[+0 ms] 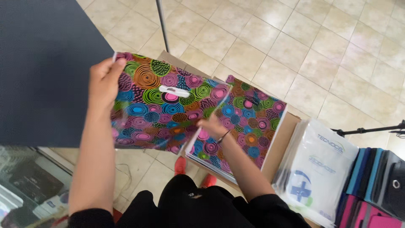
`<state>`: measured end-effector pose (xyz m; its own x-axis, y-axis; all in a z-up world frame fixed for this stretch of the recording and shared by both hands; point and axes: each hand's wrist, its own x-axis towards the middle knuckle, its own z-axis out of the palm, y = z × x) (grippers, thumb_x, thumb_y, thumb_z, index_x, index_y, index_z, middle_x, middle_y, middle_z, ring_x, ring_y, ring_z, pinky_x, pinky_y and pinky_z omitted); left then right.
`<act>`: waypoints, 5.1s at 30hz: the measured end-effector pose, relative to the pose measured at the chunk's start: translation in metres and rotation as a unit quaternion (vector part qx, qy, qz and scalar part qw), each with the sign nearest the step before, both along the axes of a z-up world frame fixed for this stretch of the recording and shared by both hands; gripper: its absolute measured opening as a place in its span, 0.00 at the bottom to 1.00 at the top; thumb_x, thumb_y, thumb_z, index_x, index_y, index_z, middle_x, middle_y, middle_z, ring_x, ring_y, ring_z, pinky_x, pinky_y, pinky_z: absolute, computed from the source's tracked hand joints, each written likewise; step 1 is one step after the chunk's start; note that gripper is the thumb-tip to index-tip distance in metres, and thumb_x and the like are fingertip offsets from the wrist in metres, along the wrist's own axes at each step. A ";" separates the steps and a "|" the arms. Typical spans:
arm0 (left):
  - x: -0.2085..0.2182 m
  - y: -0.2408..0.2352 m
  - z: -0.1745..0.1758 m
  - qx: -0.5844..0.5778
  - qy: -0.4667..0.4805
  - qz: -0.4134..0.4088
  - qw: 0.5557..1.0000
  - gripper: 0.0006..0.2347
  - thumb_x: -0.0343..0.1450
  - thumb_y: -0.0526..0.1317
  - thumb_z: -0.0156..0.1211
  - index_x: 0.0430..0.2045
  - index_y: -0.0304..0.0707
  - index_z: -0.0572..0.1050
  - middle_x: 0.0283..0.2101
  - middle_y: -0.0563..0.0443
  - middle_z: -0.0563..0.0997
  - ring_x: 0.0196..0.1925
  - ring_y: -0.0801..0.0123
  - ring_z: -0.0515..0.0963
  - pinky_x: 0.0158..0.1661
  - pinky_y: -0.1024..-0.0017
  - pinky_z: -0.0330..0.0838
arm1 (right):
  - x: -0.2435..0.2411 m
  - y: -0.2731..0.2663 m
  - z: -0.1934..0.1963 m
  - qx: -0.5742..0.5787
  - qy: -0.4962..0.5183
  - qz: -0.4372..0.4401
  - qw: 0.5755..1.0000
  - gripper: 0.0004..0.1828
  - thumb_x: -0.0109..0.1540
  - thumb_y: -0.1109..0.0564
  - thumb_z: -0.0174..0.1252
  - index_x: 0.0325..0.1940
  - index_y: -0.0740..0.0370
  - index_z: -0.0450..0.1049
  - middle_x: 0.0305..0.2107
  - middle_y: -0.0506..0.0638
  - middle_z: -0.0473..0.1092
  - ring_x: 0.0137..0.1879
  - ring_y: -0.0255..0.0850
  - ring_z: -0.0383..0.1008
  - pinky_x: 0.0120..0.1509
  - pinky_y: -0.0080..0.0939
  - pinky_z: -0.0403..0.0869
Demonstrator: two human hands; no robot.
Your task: The person places electronic tablet cases into patterned plastic bags by hand and stacks them on a counter.
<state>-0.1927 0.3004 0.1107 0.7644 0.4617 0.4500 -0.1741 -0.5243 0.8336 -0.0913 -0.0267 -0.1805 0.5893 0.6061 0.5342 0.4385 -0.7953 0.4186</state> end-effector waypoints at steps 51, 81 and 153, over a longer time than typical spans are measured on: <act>0.006 -0.433 -0.262 0.242 0.134 -0.587 0.761 0.05 0.69 0.45 0.64 0.36 0.55 0.81 0.48 0.60 0.79 0.65 0.58 0.72 0.56 0.57 0.69 | -0.200 -0.317 0.056 -0.871 -0.234 0.193 -0.386 0.08 0.66 0.61 0.59 0.47 0.68 0.74 0.27 0.57 0.75 0.36 0.45 0.81 0.45 0.44 0.81; 0.088 -0.567 -0.239 -0.113 0.470 -0.364 0.796 0.17 0.75 0.34 0.63 0.56 0.23 0.66 0.50 0.31 0.79 0.47 0.57 0.78 0.44 0.64 0.76 | -0.305 -0.606 0.059 -0.964 0.066 0.203 -0.156 0.05 0.68 0.55 0.59 0.40 0.52 0.69 0.30 0.45 0.73 0.35 0.41 0.80 0.41 0.40 0.81; -0.030 -0.520 -0.220 0.186 0.260 -0.179 0.931 0.15 0.65 0.35 0.72 0.45 0.43 0.77 0.45 0.52 0.74 0.48 0.55 0.83 0.48 0.60 0.78 | -0.153 -0.485 0.132 -0.818 -0.435 0.177 -0.330 0.14 0.68 0.59 0.51 0.54 0.70 0.72 0.24 0.56 0.71 0.25 0.45 0.79 0.24 0.41 0.79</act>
<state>-0.2224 -0.2191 -0.1088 0.9983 0.0221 0.0548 -0.0172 -0.7789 0.6269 -0.2442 -0.5119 -0.0484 0.8302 -0.2643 -0.4908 -0.4167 0.2905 -0.8614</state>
